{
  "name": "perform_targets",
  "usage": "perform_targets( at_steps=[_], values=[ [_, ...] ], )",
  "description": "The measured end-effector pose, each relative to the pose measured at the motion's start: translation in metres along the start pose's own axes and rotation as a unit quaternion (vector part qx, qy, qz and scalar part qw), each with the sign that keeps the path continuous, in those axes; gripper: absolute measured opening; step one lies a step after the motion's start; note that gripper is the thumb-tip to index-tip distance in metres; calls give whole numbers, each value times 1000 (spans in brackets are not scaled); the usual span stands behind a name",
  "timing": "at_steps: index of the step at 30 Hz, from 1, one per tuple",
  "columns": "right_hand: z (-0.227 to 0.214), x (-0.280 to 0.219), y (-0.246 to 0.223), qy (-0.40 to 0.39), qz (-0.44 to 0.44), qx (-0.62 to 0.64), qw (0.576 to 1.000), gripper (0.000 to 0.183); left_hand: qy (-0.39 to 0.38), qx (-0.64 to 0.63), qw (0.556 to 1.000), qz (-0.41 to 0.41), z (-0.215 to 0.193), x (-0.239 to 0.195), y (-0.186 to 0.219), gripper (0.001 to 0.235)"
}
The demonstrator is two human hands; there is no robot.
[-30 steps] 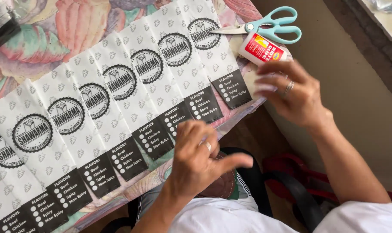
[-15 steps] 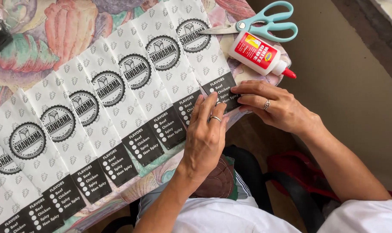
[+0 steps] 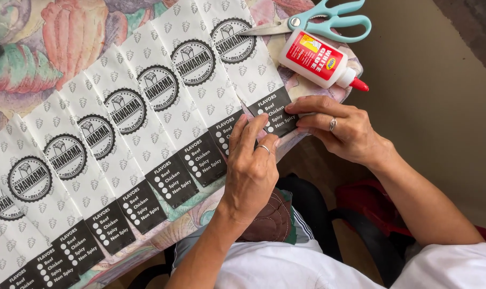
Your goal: The person arranges several printed paper strips on a table, then applies glue from a bottle along the edge of one strip and presses it down to adhere it to the surface.
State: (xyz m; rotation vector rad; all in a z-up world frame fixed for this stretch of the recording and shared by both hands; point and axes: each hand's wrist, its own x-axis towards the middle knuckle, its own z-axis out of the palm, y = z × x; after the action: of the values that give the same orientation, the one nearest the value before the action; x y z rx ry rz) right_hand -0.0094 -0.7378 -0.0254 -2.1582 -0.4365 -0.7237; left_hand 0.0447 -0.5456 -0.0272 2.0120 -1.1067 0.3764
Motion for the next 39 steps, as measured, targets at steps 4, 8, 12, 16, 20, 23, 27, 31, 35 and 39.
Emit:
perform_targets(
  at_steps=[4, 8, 12, 16, 20, 23, 27, 31, 35, 39],
  values=[
    [5, 0, -1, 26, 67, 22, 997, 6, 5, 18, 1000, -25, 11, -1, -1, 8],
    [9, -1, -1, 43, 109, 37, 992, 10, 18, -9, 996, -92, 13, 4, -2, 12],
    [9, 3, -6, 68, 163, 90, 980, 15, -5, -57, 987, -149, 8, 10, -5, 23],
    [21, 4, -3, 87, 132, 34, 987, 19, -9, -74, 985, -158, 4, 18, -6, 27],
    [22, 3, -9, 97, 153, 36, 983, 17, -16, -113, 976, -183, -1, 16, -5, 31],
    [21, 3, -10, 97, 167, 53, 980, 15, -25, -115, 975, -188, -4, 18, -2, 28],
    [25, 1, -10, 107, 159, 39, 981, 14, -32, -47, 983, -176, 2, 23, 2, 30],
    [25, 2, -11, 99, 152, 29, 983, 15, -35, 15, 988, -147, 12, 19, -3, 41],
    [21, 4, -14, 99, 174, 52, 978, 14, -68, -74, 981, -164, 0, 19, -6, 31],
    [18, 6, -17, 85, 180, 27, 980, 12, -71, -90, 977, -177, -1, 21, -6, 33]
  ],
)
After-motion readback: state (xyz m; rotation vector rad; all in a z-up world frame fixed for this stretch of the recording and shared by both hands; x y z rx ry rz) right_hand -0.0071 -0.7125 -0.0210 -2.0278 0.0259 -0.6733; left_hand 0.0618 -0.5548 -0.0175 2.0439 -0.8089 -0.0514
